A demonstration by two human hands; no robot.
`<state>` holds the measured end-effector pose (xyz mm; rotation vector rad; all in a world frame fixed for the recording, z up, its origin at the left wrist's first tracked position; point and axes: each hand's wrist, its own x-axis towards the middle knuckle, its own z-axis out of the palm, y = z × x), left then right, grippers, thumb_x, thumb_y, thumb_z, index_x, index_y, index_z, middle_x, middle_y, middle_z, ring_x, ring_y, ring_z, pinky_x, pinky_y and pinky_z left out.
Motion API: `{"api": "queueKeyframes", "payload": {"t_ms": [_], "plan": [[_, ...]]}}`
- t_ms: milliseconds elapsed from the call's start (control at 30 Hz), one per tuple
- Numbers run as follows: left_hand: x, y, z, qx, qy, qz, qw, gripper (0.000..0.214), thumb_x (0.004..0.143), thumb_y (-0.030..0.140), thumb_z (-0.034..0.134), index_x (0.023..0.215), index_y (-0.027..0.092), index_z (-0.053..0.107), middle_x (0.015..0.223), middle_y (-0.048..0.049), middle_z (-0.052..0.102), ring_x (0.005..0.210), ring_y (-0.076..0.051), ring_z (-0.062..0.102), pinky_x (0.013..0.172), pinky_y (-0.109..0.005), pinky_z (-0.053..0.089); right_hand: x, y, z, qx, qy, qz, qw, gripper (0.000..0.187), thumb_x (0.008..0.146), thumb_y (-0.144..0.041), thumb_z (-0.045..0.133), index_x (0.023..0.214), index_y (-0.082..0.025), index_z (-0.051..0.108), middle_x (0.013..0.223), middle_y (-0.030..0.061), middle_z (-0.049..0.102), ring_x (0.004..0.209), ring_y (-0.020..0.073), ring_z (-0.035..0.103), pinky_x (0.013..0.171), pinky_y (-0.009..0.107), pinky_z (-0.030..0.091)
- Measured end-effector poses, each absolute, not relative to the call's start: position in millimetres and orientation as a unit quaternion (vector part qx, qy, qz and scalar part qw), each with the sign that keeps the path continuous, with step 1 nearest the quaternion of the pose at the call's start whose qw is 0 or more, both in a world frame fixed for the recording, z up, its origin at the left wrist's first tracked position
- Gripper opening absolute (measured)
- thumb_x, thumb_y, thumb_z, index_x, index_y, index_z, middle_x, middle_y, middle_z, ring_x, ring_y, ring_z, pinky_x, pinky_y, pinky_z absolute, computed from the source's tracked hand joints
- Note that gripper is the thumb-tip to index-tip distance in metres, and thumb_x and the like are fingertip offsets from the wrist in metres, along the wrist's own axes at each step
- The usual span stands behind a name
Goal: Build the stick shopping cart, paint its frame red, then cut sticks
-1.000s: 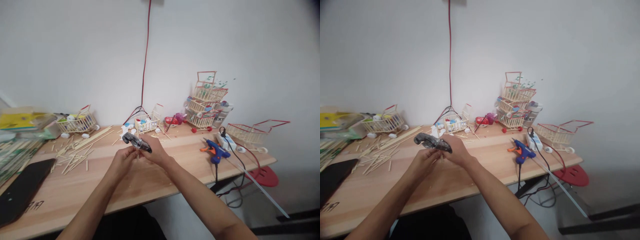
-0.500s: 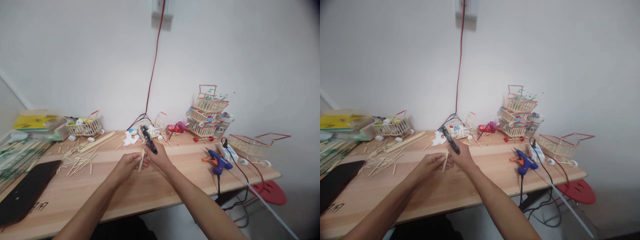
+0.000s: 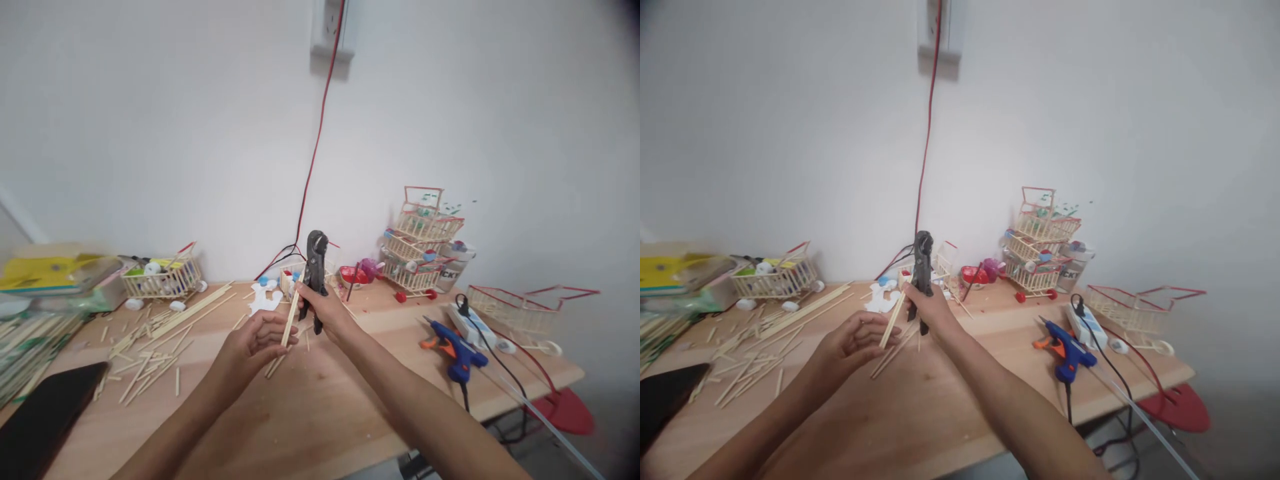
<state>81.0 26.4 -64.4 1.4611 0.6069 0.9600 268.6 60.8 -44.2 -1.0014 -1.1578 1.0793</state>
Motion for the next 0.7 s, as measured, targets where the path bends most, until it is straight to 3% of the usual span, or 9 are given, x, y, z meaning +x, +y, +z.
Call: {"api": "queueKeyframes", "payload": {"t_ms": [167,367,567,700], "plan": [[70,37,-82,0.577,0.262,0.437,0.638,0.043,0.073,0.037,0.085,0.100,0.021,0.056,0.102,-0.0096,0.078,0.096,-0.023,0.074,0.089,-0.037,0.056,259,69,-47,-0.437,-0.562,0.415,0.567,0.045,0.077,-0.059,0.068,0.065,-0.018,0.055,0.060,-0.0020,0.051,0.058,0.0112,0.048,0.059,0.026,0.041],[75,34,-88,0.551,0.233,0.342,0.725,0.056,0.074,0.042,0.084,0.120,0.021,0.060,0.112,-0.0131,0.075,0.096,-0.026,0.074,0.085,-0.038,0.056,263,65,-65,-0.472,-0.545,0.431,0.542,0.046,0.078,-0.061,0.067,0.066,-0.018,0.054,0.060,-0.0024,0.051,0.056,0.0117,0.050,0.056,0.025,0.042],[72,34,-86,0.499,0.238,0.329,0.765,0.044,0.081,0.044,0.077,0.115,0.018,0.069,0.113,-0.0144,0.074,0.094,-0.023,0.073,0.087,-0.037,0.056,260,62,-72,-0.475,-0.559,0.428,0.528,0.045,0.079,-0.059,0.066,0.066,-0.018,0.053,0.062,-0.0017,0.052,0.057,0.0117,0.049,0.056,0.025,0.041],[67,35,-88,0.460,0.237,0.307,0.799,0.043,0.075,0.038,0.084,0.110,0.016,0.073,0.104,-0.0135,0.076,0.088,-0.021,0.074,0.083,-0.034,0.057,255,60,-76,-0.476,-0.577,0.420,0.514,0.044,0.079,-0.059,0.065,0.065,-0.019,0.053,0.060,-0.0024,0.051,0.056,0.0116,0.047,0.057,0.025,0.039]]}}
